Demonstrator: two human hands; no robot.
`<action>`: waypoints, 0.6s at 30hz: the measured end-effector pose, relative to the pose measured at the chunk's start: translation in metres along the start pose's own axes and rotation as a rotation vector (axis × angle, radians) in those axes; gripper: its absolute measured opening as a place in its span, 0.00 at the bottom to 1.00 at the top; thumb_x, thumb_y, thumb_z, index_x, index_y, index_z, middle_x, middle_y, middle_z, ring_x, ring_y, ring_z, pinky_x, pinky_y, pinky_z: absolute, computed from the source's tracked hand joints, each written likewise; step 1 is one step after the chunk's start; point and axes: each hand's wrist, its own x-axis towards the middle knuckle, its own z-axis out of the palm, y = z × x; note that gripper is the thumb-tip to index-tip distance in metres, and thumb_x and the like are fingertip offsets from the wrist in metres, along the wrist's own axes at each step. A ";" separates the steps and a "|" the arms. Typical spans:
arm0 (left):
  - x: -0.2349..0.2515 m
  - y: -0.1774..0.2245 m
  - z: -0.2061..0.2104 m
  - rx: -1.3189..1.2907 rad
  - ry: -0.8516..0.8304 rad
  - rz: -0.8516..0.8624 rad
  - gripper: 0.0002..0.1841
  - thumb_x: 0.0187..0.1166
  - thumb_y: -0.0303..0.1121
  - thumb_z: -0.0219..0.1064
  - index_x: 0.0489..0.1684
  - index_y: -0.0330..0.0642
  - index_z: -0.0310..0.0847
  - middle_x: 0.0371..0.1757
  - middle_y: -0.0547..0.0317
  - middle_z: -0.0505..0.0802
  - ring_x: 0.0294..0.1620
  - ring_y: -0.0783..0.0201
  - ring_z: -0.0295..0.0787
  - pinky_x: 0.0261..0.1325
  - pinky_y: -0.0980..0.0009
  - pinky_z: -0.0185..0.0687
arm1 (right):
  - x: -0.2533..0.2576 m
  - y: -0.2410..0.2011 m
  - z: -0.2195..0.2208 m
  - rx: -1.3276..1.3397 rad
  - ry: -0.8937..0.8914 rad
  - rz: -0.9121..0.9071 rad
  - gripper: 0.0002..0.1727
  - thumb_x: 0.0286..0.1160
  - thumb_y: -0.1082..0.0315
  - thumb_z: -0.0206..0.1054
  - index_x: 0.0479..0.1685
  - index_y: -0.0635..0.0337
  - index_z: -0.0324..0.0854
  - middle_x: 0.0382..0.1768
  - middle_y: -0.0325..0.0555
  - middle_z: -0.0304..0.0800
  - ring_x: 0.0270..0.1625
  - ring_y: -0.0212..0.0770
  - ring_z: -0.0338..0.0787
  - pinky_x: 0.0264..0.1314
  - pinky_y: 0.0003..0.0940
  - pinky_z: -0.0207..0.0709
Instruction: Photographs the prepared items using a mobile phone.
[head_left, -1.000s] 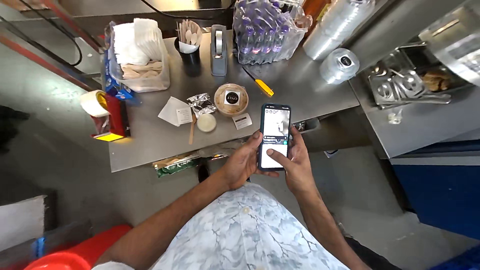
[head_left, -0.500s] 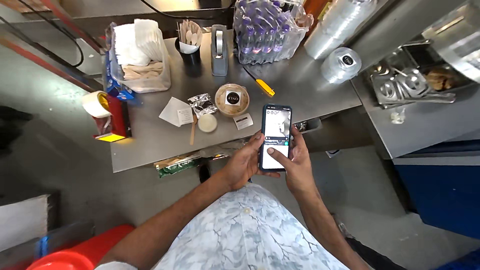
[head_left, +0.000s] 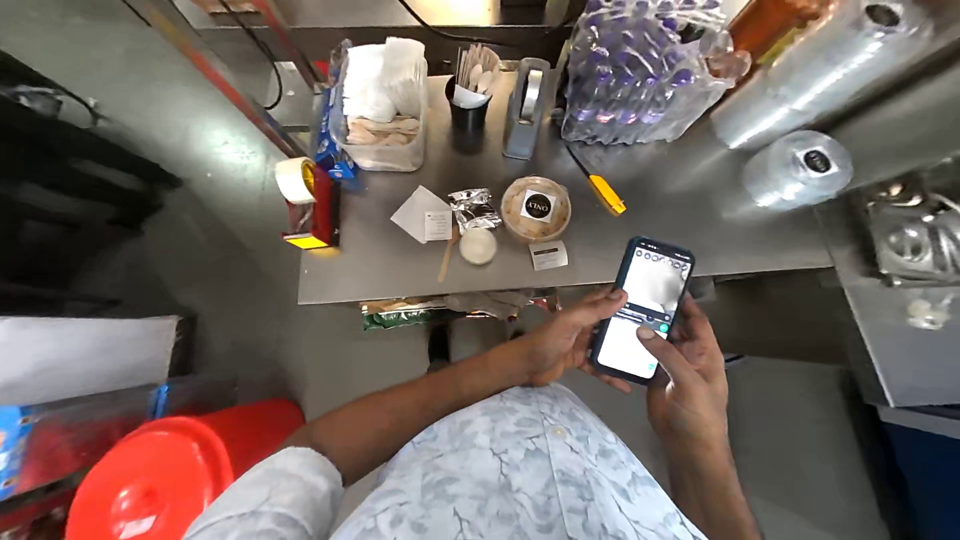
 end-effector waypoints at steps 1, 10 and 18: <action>0.001 0.000 0.000 0.000 -0.009 -0.002 0.29 0.93 0.55 0.40 0.89 0.55 0.56 0.68 0.43 0.85 0.58 0.48 0.91 0.53 0.50 0.91 | 0.000 0.000 -0.001 0.001 0.006 -0.002 0.43 0.70 0.67 0.68 0.90 0.50 0.58 0.68 0.43 0.85 0.64 0.36 0.89 0.65 0.34 0.86; 0.003 -0.002 -0.001 -0.011 -0.040 -0.005 0.30 0.92 0.54 0.41 0.91 0.57 0.53 0.70 0.44 0.84 0.60 0.48 0.90 0.53 0.51 0.91 | -0.002 -0.001 -0.004 0.036 0.009 0.001 0.39 0.74 0.70 0.63 0.90 0.51 0.59 0.69 0.45 0.84 0.64 0.38 0.89 0.65 0.36 0.87; 0.006 -0.004 -0.001 -0.026 -0.036 -0.023 0.30 0.91 0.57 0.42 0.91 0.59 0.52 0.71 0.44 0.84 0.60 0.47 0.90 0.54 0.50 0.91 | -0.001 0.001 -0.007 0.040 0.017 0.010 0.39 0.73 0.69 0.62 0.91 0.50 0.59 0.71 0.46 0.84 0.65 0.39 0.89 0.65 0.38 0.86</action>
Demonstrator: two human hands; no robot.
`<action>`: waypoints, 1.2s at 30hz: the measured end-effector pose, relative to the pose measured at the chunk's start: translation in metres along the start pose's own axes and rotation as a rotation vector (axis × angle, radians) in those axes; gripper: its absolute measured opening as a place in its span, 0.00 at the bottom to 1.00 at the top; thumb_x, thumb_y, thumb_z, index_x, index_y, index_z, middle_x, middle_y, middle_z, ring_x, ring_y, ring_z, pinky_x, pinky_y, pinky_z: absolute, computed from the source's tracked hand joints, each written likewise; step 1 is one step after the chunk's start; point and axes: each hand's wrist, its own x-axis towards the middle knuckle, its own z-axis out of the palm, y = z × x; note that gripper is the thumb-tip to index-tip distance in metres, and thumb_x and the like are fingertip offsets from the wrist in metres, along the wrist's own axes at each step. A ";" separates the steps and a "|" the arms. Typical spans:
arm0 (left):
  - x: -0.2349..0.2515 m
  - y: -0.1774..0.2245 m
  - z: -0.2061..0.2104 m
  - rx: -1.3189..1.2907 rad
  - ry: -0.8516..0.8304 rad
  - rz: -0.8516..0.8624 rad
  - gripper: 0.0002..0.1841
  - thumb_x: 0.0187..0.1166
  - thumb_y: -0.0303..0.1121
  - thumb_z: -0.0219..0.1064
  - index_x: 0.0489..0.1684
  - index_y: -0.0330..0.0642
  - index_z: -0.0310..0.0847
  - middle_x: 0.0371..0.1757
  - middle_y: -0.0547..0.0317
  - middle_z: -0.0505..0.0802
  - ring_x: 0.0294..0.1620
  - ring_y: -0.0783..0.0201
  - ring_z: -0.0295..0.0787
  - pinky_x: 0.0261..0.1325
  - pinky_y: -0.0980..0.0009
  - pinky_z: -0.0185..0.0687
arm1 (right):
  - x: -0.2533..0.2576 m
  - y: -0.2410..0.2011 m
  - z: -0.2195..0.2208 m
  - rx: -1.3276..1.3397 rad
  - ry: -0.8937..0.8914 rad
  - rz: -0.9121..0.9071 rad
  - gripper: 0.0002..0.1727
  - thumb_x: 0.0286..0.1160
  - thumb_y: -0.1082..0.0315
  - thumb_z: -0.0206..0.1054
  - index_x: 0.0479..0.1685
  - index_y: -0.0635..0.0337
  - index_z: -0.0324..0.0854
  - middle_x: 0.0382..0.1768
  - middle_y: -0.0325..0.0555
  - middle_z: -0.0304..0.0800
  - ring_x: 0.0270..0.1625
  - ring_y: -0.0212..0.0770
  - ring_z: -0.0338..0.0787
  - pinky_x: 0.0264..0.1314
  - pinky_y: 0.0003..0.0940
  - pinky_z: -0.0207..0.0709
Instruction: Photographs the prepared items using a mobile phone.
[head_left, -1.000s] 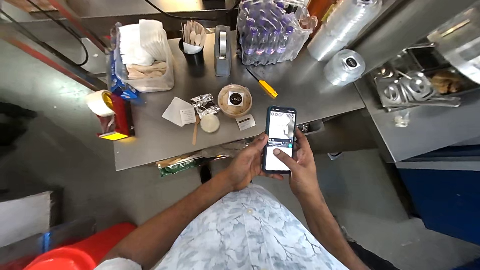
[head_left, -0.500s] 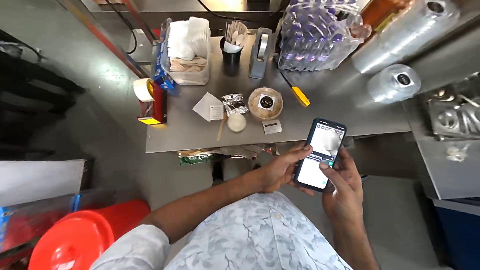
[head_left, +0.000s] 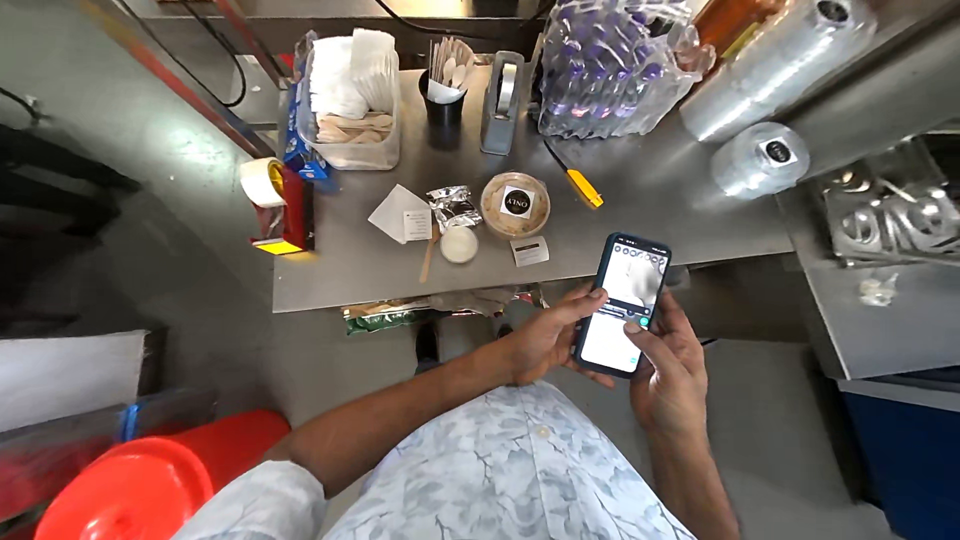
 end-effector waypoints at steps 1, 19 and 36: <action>0.000 0.000 -0.001 -0.001 0.002 0.008 0.30 0.91 0.57 0.42 0.90 0.59 0.53 0.71 0.44 0.84 0.60 0.47 0.90 0.53 0.50 0.91 | 0.001 0.001 0.000 0.004 -0.001 0.003 0.39 0.73 0.69 0.61 0.91 0.50 0.59 0.71 0.46 0.84 0.66 0.39 0.89 0.65 0.39 0.86; -0.003 0.002 -0.006 0.024 -0.051 0.047 0.32 0.91 0.60 0.37 0.91 0.60 0.55 0.77 0.48 0.81 0.65 0.47 0.88 0.53 0.48 0.90 | 0.003 -0.001 0.002 0.004 -0.068 0.017 0.45 0.68 0.79 0.62 0.93 0.47 0.58 0.67 0.49 0.86 0.59 0.42 0.92 0.58 0.39 0.89; -0.007 0.003 0.002 0.068 0.012 0.045 0.29 0.91 0.58 0.39 0.89 0.62 0.57 0.73 0.49 0.85 0.60 0.50 0.91 0.50 0.52 0.91 | -0.002 -0.003 0.010 0.005 -0.067 0.001 0.49 0.65 0.76 0.72 0.93 0.42 0.56 0.72 0.47 0.83 0.63 0.44 0.91 0.59 0.41 0.90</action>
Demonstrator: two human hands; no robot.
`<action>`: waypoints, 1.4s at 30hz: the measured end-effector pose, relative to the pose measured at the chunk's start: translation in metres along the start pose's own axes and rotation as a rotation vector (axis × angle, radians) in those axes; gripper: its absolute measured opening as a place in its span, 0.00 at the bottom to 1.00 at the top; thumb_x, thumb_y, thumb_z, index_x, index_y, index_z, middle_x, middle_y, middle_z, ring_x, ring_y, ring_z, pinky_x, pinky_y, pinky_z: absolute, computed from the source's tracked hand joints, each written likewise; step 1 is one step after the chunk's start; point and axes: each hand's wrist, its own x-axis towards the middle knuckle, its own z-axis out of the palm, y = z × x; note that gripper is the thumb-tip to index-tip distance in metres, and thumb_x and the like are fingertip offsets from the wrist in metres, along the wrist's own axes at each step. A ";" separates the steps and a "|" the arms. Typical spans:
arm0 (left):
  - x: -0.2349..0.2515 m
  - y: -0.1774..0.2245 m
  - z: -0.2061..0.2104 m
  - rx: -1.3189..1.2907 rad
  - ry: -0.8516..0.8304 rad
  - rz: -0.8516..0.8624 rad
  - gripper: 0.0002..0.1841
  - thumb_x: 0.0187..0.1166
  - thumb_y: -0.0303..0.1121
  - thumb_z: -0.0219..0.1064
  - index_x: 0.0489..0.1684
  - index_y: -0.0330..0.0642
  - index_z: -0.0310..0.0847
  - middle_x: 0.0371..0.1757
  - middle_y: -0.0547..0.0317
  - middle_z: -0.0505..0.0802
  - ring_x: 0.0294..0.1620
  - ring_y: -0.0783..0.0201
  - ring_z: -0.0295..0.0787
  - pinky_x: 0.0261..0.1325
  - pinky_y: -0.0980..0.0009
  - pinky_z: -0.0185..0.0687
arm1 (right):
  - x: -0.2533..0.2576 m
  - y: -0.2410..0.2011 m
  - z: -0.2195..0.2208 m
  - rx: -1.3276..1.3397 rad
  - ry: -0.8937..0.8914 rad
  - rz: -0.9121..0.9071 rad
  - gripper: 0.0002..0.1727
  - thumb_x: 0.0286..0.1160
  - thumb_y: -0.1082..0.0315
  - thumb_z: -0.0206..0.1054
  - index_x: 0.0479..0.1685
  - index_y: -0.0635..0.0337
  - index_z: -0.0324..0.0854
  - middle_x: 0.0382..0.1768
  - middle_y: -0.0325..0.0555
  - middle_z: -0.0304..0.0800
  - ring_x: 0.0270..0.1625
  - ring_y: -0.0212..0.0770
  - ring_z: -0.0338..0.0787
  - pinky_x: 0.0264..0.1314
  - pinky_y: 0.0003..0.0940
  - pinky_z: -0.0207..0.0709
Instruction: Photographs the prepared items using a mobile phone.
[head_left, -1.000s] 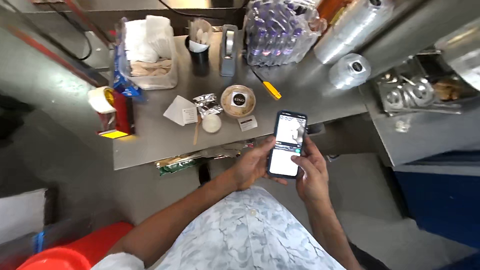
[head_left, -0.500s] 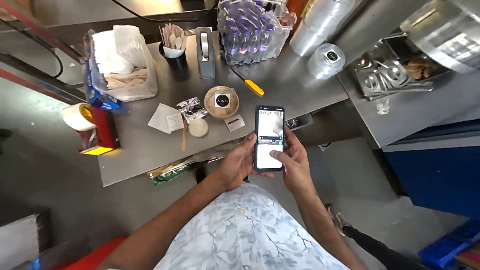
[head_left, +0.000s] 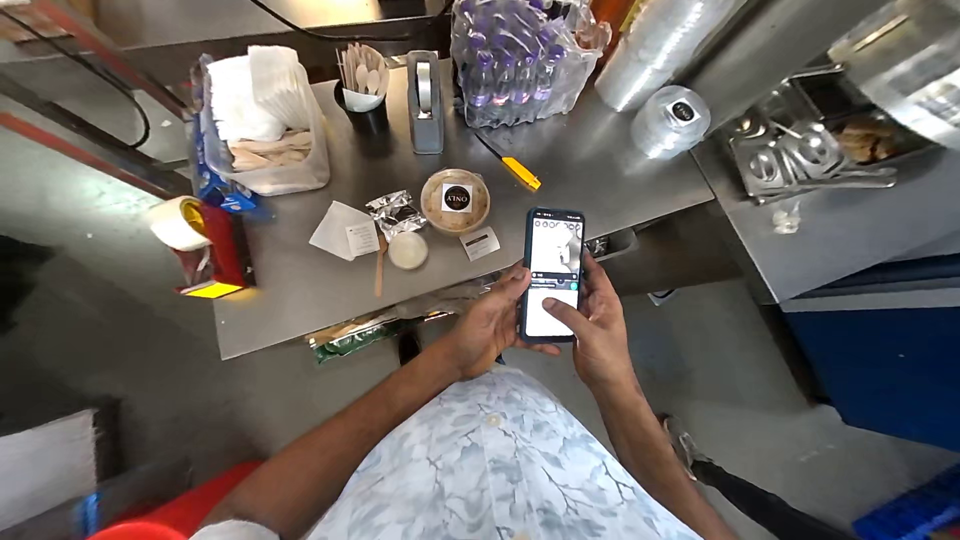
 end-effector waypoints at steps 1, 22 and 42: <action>0.000 0.000 0.000 0.007 0.010 -0.002 0.29 0.91 0.58 0.40 0.89 0.62 0.57 0.72 0.50 0.85 0.60 0.50 0.91 0.50 0.52 0.91 | 0.000 0.000 0.000 0.000 -0.003 -0.002 0.50 0.65 0.76 0.74 0.93 0.42 0.55 0.72 0.47 0.82 0.64 0.45 0.90 0.60 0.42 0.90; 0.003 -0.007 -0.012 -0.129 -0.109 0.005 0.33 0.90 0.60 0.37 0.92 0.57 0.51 0.80 0.42 0.76 0.73 0.39 0.81 0.61 0.37 0.85 | -0.002 0.006 -0.014 0.049 0.038 0.012 0.31 0.85 0.66 0.47 0.89 0.45 0.67 0.74 0.43 0.83 0.64 0.39 0.90 0.60 0.41 0.88; 0.056 -0.004 -0.018 0.504 0.300 -0.155 0.36 0.89 0.53 0.53 0.94 0.47 0.52 0.86 0.50 0.73 0.77 0.52 0.80 0.69 0.51 0.84 | 0.079 0.066 -0.036 0.131 0.471 0.045 0.25 0.90 0.56 0.49 0.69 0.64 0.81 0.62 0.53 0.89 0.63 0.43 0.88 0.68 0.46 0.82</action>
